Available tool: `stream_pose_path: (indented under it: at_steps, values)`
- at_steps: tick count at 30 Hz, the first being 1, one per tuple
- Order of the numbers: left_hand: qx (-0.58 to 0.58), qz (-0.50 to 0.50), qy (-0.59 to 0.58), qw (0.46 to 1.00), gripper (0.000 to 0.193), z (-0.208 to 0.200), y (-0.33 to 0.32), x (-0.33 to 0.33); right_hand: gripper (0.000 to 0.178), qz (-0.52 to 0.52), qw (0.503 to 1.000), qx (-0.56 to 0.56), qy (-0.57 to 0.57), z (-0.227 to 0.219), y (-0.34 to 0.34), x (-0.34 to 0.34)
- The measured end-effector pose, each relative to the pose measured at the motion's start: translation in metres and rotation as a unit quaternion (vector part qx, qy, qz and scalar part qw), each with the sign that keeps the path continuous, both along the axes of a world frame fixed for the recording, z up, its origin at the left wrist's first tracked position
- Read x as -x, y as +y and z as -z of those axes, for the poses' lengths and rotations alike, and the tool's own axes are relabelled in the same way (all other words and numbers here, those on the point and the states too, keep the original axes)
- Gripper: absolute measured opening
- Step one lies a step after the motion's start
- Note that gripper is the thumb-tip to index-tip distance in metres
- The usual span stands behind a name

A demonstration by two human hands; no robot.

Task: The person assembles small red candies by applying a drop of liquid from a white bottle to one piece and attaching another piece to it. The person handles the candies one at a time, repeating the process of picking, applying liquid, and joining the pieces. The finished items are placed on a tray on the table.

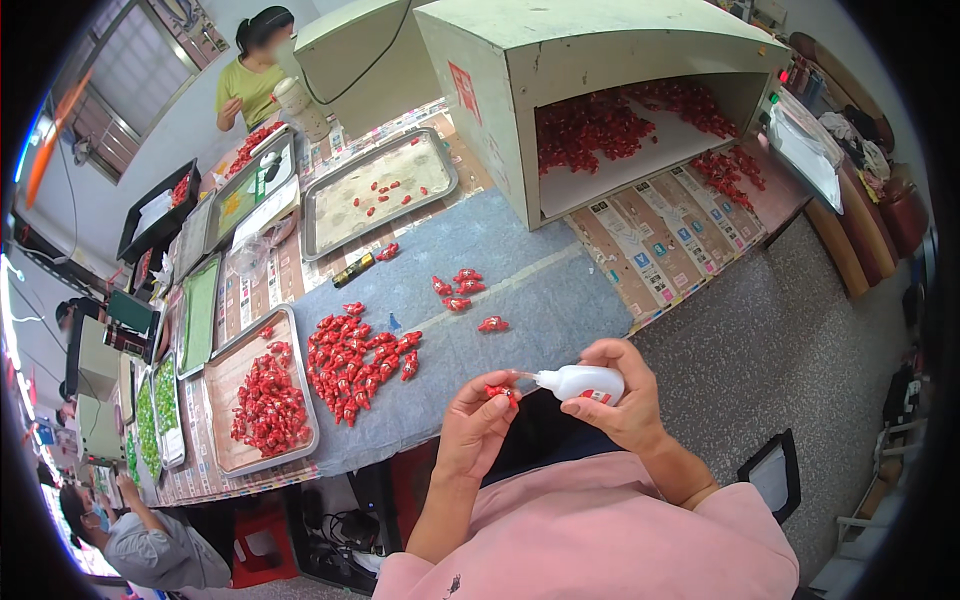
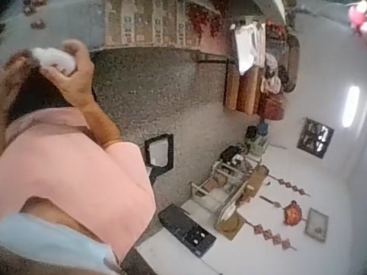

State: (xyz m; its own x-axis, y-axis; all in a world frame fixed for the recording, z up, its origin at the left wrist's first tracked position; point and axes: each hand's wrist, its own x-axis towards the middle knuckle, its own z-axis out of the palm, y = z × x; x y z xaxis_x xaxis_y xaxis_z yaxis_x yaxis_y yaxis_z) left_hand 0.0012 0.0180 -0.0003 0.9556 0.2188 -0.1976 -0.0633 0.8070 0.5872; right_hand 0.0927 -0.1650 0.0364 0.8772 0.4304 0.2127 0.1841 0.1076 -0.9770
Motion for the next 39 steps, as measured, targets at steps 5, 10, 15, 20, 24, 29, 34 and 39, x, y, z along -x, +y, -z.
stream_pose_path:
  at_steps: [5,10,15,20,24,29,34,39]
  values:
    - [-0.007,-0.009,-0.002,1.0,0.029,0.0,-0.004,-0.004,0.041,0.004,0.994,-0.002,-0.107,-0.005,-0.009,-0.008]
    - [-0.053,-0.017,0.016,0.998,0.026,0.001,-0.006,-0.006,0.037,0.01,0.98,0.035,-0.194,-0.011,-0.012,-0.008]
    - [-0.064,-0.019,0.017,0.998,0.025,0.004,-0.006,-0.007,0.036,0.016,0.973,0.058,-0.224,-0.017,-0.012,-0.004]
    - [-0.071,-0.011,0.018,0.997,0.024,0.004,-0.006,-0.007,0.036,0.021,0.971,0.065,-0.227,-0.017,-0.011,-0.004]
    - [-0.074,-0.008,0.02,0.997,0.024,0.003,-0.006,-0.007,0.035,0.025,0.971,0.068,-0.226,-0.018,-0.009,-0.004]
    - [-0.075,-0.008,0.016,0.997,0.024,0.003,-0.006,-0.007,0.034,0.024,0.972,0.076,-0.223,-0.018,-0.009,-0.004]
    - [-0.07,-0.005,0.016,0.997,0.023,0.004,-0.005,-0.007,0.034,0.025,0.971,0.083,-0.221,-0.018,-0.009,-0.004]
    - [-0.074,-0.004,0.014,0.997,0.024,0.006,-0.005,-0.006,0.034,0.044,0.964,0.069,-0.253,-0.015,-0.007,-0.005]
